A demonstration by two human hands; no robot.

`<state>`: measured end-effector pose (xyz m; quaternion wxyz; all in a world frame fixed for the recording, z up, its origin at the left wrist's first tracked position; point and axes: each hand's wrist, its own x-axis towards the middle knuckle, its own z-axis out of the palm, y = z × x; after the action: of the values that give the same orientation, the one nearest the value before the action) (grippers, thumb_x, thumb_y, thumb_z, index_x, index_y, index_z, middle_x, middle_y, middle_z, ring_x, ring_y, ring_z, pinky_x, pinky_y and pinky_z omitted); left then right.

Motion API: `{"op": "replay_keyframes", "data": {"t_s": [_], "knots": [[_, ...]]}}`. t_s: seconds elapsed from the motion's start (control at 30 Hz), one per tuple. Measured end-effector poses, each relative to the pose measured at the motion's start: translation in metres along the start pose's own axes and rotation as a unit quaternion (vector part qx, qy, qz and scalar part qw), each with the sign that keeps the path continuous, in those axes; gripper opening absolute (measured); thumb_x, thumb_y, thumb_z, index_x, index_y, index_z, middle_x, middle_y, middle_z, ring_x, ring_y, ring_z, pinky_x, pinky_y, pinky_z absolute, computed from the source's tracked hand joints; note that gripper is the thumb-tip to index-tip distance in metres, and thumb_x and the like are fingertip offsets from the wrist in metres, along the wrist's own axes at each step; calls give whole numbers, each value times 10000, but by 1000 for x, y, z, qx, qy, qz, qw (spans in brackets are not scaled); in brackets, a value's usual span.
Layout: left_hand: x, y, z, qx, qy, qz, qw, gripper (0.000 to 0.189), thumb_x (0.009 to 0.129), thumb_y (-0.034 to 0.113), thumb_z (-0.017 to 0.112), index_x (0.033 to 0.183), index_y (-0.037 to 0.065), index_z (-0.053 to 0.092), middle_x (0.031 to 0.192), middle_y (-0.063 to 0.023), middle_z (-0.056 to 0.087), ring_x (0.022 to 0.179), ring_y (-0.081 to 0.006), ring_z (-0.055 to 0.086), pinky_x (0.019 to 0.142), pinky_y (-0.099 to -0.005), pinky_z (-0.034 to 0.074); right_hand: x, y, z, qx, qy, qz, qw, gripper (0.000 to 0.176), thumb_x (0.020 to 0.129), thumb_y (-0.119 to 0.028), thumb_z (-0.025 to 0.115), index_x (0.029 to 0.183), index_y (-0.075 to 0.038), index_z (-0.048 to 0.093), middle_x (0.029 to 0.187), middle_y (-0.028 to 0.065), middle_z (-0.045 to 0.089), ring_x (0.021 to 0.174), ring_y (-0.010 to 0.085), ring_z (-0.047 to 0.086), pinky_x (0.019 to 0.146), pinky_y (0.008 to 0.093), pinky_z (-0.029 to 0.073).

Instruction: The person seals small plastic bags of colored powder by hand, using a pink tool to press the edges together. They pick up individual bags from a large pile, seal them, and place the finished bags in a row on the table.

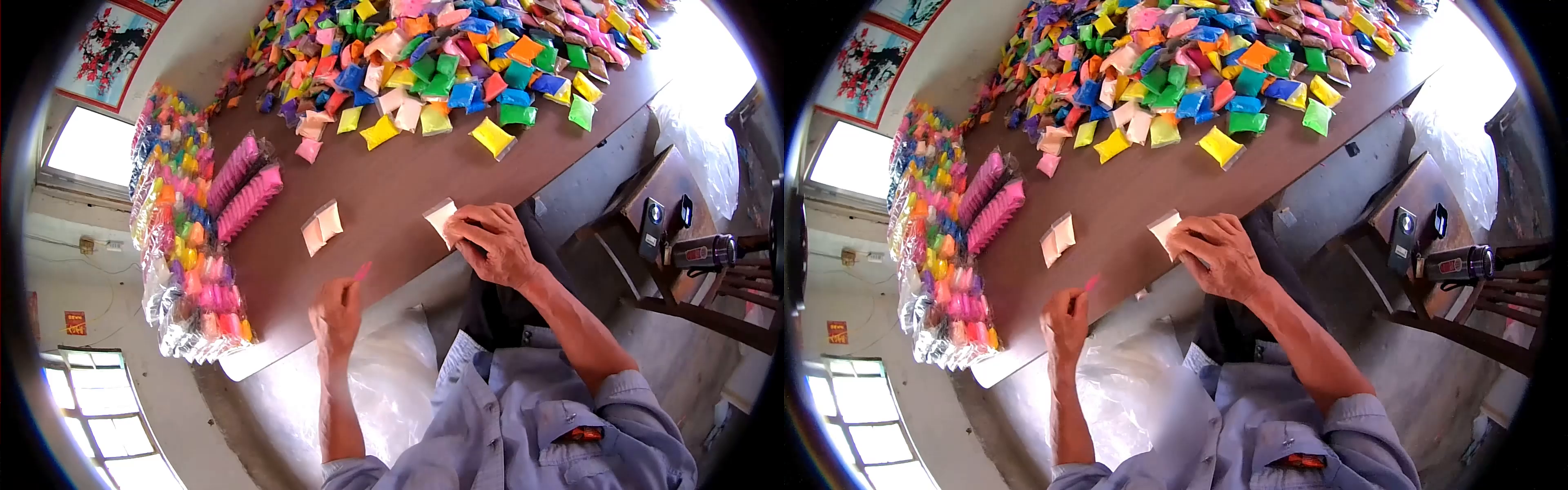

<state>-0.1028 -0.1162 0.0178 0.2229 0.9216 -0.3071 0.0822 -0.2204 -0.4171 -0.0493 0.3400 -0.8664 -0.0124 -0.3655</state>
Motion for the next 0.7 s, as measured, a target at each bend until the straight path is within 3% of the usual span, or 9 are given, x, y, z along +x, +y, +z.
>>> {"op": "replay_keyframes", "data": {"t_s": [0.13,0.3,0.47,0.53,0.6,0.7], "knots": [[17,47,24,-109,11,24,994,98,929,61,784,1011,13,762,886,-155,743,759,-308,705,694,-415,549,-1,-2,2,-14,1,-4,1000,317,841,-40,813,1129,-160,756,1211,36,708,1097,251,687,988,421,478],[45,89,65,-152,19,42,987,83,933,107,785,1005,68,773,851,-134,712,762,-349,696,691,-451,551,-4,3,1,-19,-12,-15,1000,352,862,-56,812,1191,-164,750,1234,53,698,1107,261,679,995,423,479],[55,78,88,-148,8,46,988,88,943,126,775,1013,73,780,865,-144,730,770,-365,715,693,-459,560,-5,4,1,-24,-19,-22,999,399,878,-73,817,1248,-195,730,1262,29,687,1127,253,667,1009,429,485],[58,77,84,-157,-16,11,987,107,963,114,761,1026,28,770,859,-159,747,733,-305,727,687,-394,565,-5,6,1,-23,-11,-20,999,406,850,-65,833,1227,-183,741,1255,25,692,1117,250,673,994,426,483],[63,73,83,-136,-16,16,990,107,965,118,762,1025,30,769,859,-162,750,730,-308,730,684,-394,565,-7,7,3,-19,-5,-20,1000,414,821,-57,849,1207,-171,751,1247,20,697,1106,248,679,978,423,480],[68,74,80,-106,-12,-2,994,93,959,130,753,1007,52,771,881,-157,756,765,-338,737,707,-418,569,-8,8,3,-19,-14,-15,1000,367,891,-92,812,1238,-186,736,1265,17,680,1143,245,664,1021,432,483]]}}
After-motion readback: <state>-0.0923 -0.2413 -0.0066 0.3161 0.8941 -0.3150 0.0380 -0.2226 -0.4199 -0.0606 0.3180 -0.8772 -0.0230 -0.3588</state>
